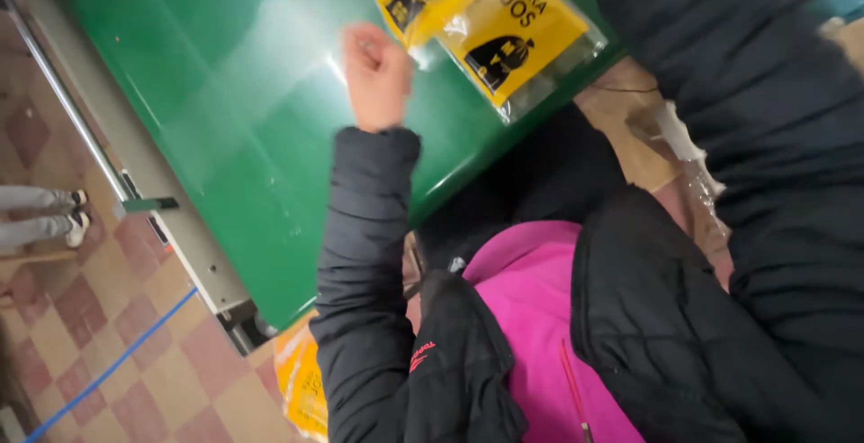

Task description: Folding black plastic bags and placing them into yellow printed retail packaging.

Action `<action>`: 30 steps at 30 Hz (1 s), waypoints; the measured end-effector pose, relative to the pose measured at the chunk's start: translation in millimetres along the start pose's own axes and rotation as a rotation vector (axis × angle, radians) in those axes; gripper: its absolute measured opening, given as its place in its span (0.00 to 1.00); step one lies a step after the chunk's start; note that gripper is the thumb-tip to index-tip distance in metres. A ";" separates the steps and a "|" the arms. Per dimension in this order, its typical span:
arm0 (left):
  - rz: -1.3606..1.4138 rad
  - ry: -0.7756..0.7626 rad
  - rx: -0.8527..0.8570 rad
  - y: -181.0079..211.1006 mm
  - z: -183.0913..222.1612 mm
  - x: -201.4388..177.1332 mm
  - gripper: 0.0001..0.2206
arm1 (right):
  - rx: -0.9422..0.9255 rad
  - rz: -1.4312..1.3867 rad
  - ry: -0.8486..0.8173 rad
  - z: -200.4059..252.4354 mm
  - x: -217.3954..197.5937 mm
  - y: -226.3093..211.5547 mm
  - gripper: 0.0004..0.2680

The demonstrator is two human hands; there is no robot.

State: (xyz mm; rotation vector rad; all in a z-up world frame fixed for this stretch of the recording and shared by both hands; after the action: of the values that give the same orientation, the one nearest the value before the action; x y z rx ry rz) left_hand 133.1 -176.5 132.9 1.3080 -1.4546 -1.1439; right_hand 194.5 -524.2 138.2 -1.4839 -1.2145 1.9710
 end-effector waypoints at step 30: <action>-1.255 -0.282 0.014 -77.6 -23.6 136.8 0.32 | -0.106 -0.393 0.169 40.4 61.4 94.2 0.08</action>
State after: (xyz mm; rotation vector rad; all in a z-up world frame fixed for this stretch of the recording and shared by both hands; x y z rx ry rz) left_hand 160.2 -317.5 64.6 2.2144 -0.6881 -2.1436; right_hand 152.7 -547.2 28.7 -1.3070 -1.4256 1.5155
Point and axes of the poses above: each hand's wrist, its own z-axis away from the middle knuckle, its own x-axis out of the palm, y = z × x, the point moved 3 cm from there along -z, towards the middle knuckle, and after that the axes turned 12 degrees about -y, right-handed, at the moved point
